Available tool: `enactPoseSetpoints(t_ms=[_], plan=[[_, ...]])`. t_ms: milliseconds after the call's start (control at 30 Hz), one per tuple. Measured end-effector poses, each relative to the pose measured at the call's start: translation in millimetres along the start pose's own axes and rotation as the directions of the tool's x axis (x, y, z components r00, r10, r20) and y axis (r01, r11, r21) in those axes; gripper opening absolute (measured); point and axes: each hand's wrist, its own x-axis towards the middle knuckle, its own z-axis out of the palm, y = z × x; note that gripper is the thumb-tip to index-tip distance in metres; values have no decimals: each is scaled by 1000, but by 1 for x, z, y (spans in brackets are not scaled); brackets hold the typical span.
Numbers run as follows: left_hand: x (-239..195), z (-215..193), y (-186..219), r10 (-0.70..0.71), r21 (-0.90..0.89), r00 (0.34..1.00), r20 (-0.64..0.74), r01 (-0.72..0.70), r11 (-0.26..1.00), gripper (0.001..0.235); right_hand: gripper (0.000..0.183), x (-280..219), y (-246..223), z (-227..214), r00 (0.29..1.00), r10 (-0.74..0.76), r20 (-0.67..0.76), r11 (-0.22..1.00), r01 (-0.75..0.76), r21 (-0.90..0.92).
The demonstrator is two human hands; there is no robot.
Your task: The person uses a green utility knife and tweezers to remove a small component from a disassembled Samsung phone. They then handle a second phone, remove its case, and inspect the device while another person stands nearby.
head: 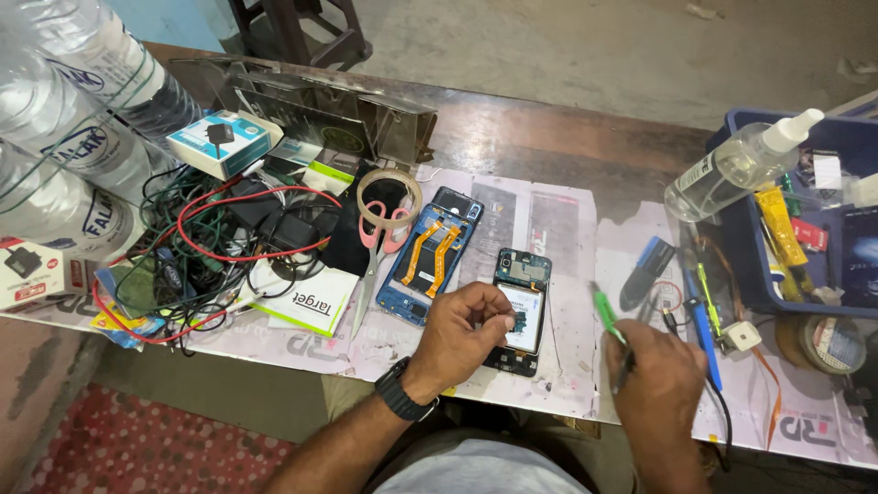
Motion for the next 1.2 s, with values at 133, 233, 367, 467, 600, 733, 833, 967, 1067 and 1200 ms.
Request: enactPoseSetpoints(t_ms=[133,233,367,467,600,733,833,967,1067,1200], plan=[[-1,0,-1,-7,14,1000,5,7,1000,3,23,3,-1,-10,990,-76,-123,993,86,81],[-1,-1,-1,-12,45,1000,14,11,999,3,25,4,-5,-8,973,-148,-174,942,193,275],[0,-1,-1,0,15,999,33,-1,1000,4,34,7,-12,4,962,-189,-195,878,254,406],[-1,0,-1,-11,11,999,31,10,1000,5,29,10,-18,7,958,-207,-198,825,280,491],[-1,0,-3,-29,31,999,40,28,999,5,27,25,-22,5,924,-322,-204,771,381,511],[0,0,-5,-18,-34,998,67,20,999,5,35,41,-31,9,851,-480,-212,657,509,556],[-1,0,-6,-24,-59,997,71,28,998,6,37,45,-37,14,821,-533,-205,614,542,573],[-1,-1,-5,-23,-44,996,85,27,999,6,34,47,-39,13,826,-541,-158,621,519,587],[-1,0,-5,-44,-61,994,98,51,997,6,35,47,-39,12,829,-535,-164,625,519,583],[0,-1,-4,-51,-105,992,117,64,992,5,38,50,-39,15,808,-550,-210,611,561,559]])
